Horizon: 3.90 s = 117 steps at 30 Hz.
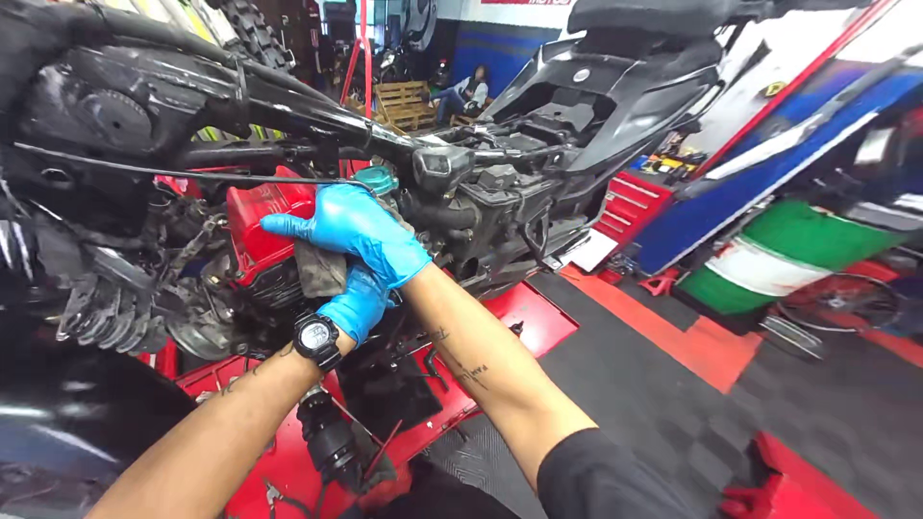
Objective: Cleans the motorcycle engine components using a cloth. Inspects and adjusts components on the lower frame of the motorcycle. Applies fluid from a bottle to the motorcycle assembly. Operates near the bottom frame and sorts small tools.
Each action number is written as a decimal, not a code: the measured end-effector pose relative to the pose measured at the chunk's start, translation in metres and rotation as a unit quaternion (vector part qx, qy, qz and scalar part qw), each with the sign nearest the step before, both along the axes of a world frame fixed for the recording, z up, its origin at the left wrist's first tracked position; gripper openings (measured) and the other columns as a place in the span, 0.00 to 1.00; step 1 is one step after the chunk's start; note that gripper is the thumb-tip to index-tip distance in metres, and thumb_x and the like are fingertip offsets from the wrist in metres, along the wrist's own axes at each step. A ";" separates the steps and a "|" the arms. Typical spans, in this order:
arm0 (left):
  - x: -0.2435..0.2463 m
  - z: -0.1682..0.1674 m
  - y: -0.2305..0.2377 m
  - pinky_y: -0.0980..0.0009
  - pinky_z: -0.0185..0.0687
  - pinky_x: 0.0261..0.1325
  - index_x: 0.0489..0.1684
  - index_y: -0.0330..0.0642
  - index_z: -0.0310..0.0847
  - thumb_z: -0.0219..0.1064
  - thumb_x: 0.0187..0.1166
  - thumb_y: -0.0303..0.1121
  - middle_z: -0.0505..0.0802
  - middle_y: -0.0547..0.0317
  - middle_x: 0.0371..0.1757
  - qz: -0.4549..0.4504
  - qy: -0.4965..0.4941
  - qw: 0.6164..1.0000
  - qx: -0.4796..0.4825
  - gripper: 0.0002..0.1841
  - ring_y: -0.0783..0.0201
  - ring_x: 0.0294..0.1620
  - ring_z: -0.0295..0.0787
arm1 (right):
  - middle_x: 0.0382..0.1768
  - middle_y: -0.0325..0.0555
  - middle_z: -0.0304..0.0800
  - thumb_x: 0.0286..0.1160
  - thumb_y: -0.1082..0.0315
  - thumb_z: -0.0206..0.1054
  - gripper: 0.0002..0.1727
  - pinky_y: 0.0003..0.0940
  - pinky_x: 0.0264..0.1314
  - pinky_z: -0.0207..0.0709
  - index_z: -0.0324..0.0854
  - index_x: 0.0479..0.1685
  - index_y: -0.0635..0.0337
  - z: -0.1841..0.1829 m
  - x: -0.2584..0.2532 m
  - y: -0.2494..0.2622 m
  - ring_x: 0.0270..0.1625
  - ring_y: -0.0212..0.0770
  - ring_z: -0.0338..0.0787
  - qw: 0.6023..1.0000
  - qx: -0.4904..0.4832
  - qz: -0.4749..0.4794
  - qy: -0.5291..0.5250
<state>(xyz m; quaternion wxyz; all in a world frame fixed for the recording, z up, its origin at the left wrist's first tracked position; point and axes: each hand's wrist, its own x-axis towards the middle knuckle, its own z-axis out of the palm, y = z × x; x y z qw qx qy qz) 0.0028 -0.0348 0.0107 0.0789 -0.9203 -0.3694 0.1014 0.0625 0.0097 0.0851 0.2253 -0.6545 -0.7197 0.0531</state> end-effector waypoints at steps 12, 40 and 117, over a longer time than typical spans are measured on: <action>-0.013 -0.008 -0.001 0.41 0.61 0.83 0.70 0.33 0.81 0.62 0.84 0.38 0.83 0.33 0.75 0.011 -0.200 0.979 -0.029 0.22 0.36 0.81 0.72 | 0.42 0.55 0.90 0.58 0.18 0.65 0.46 0.60 0.48 0.83 0.87 0.42 0.59 -0.019 -0.001 -0.011 0.49 0.56 0.91 0.996 0.079 -0.027 -0.018; -0.005 0.000 -0.003 0.40 0.63 0.82 0.74 0.28 0.75 0.55 0.91 0.37 0.80 0.31 0.77 0.010 -0.078 0.996 -0.049 0.23 0.35 0.82 0.71 | 0.55 0.58 0.89 0.70 0.34 0.71 0.41 0.57 0.60 0.83 0.80 0.66 0.63 -0.027 0.011 -0.025 0.59 0.58 0.89 0.992 0.122 0.019 -0.033; 0.007 -0.013 0.019 0.47 0.58 0.87 0.59 0.25 0.82 0.71 0.78 0.50 0.89 0.34 0.62 -0.043 -0.073 0.994 0.066 0.30 0.39 0.71 0.81 | 0.40 0.49 0.92 0.78 0.58 0.66 0.14 0.48 0.44 0.86 0.87 0.49 0.59 -0.387 0.155 -0.276 0.42 0.43 0.91 0.755 -0.190 -0.385 0.496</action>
